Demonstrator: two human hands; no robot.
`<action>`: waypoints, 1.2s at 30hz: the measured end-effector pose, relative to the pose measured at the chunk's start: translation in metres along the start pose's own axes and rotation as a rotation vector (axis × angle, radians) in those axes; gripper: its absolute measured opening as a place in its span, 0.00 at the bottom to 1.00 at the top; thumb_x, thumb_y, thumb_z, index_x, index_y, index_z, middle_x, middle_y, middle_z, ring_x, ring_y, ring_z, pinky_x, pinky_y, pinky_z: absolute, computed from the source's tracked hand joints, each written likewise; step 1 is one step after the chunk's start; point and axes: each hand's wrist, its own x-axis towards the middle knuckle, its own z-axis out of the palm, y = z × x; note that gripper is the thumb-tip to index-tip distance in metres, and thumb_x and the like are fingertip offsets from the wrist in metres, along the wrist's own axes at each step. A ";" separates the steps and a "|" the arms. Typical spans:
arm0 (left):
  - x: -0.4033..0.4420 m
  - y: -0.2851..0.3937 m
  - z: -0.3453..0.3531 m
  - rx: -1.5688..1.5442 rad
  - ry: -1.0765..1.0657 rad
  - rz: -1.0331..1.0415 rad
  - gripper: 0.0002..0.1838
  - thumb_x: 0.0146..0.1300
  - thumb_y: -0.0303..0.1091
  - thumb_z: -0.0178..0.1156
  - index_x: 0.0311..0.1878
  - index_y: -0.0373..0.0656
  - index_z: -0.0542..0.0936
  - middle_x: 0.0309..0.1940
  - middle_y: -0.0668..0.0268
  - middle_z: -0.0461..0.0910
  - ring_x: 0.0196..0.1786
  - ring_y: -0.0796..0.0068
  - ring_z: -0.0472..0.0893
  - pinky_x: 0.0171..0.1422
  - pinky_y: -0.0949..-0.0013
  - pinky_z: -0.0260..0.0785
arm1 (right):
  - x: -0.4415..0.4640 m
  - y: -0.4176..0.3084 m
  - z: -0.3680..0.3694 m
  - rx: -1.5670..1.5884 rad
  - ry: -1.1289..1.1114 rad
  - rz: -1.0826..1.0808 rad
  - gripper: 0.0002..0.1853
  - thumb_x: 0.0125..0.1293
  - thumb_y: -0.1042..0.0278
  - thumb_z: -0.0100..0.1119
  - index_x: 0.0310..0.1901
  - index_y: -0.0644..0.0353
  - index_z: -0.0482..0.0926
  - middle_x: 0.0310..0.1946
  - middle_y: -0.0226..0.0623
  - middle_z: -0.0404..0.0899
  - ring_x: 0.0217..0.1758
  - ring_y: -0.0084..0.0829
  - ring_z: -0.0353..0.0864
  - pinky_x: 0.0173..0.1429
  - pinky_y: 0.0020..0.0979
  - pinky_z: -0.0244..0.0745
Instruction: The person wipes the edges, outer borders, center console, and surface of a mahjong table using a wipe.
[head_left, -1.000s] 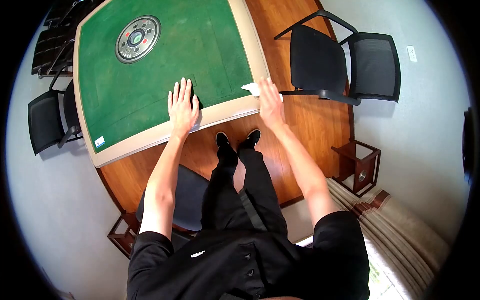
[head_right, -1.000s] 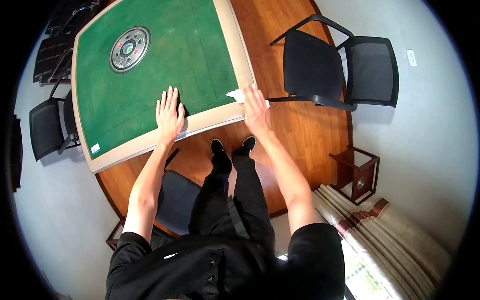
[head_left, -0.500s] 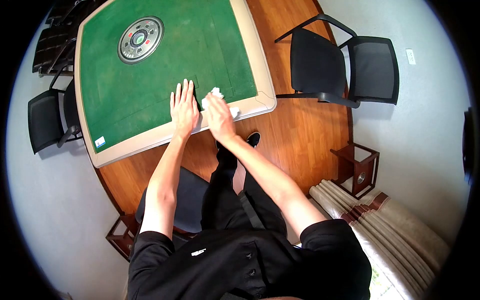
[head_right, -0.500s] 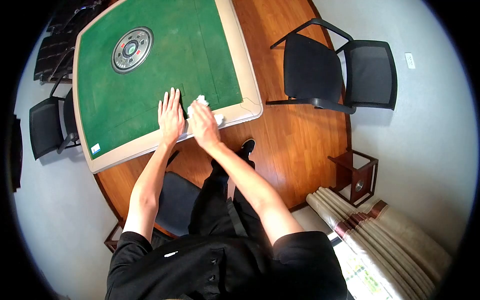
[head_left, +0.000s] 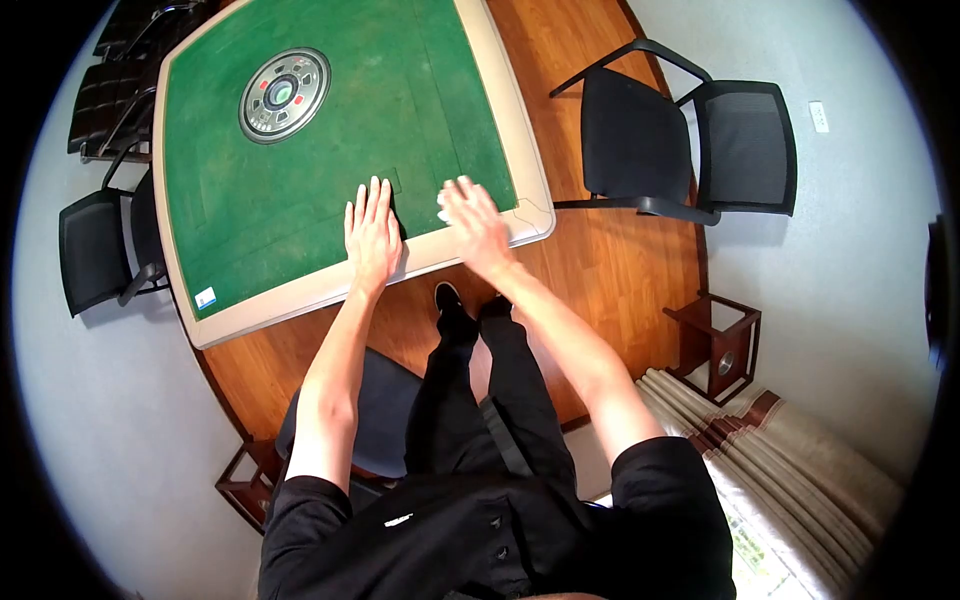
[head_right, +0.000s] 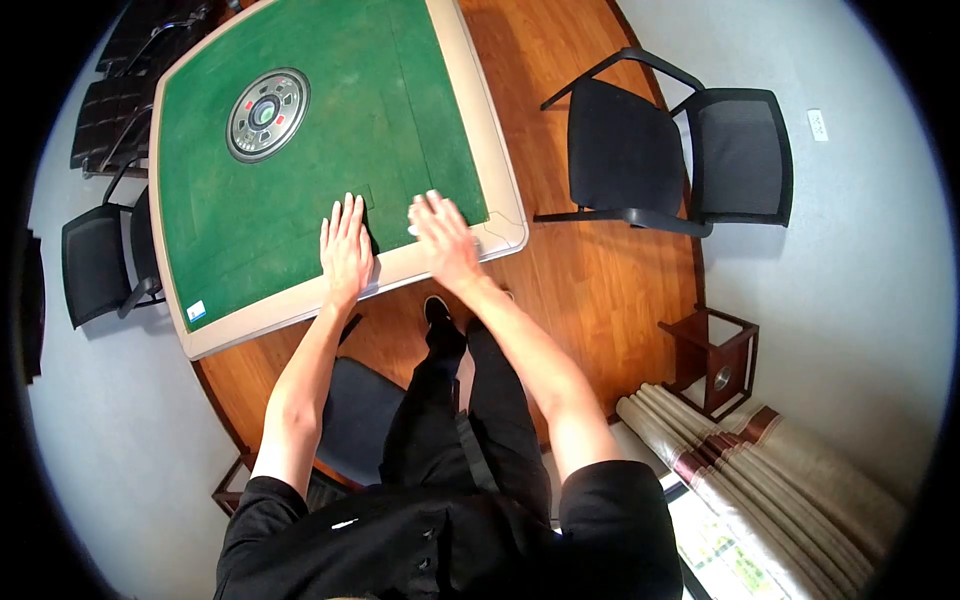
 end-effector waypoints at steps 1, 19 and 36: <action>0.000 0.001 -0.002 -0.001 0.002 -0.001 0.32 0.85 0.35 0.50 0.90 0.50 0.66 0.90 0.62 0.64 0.91 0.56 0.61 0.94 0.46 0.50 | -0.004 0.016 -0.009 -0.046 0.016 0.014 0.26 0.75 0.74 0.57 0.74 0.66 0.81 0.77 0.48 0.80 0.83 0.54 0.75 0.88 0.56 0.67; 0.001 0.010 0.000 0.028 0.075 -0.026 0.33 0.83 0.41 0.54 0.87 0.47 0.69 0.89 0.59 0.65 0.89 0.52 0.64 0.93 0.43 0.52 | -0.012 0.072 -0.034 0.057 0.132 0.252 0.22 0.77 0.74 0.62 0.70 0.60 0.86 0.74 0.49 0.83 0.82 0.59 0.74 0.87 0.52 0.67; -0.026 0.098 0.034 0.090 0.303 0.148 0.39 0.84 0.58 0.53 0.90 0.49 0.65 0.90 0.57 0.63 0.91 0.49 0.61 0.93 0.43 0.51 | -0.046 0.068 -0.027 -0.092 0.464 -0.017 0.24 0.75 0.67 0.64 0.71 0.55 0.86 0.69 0.42 0.86 0.76 0.52 0.82 0.79 0.47 0.78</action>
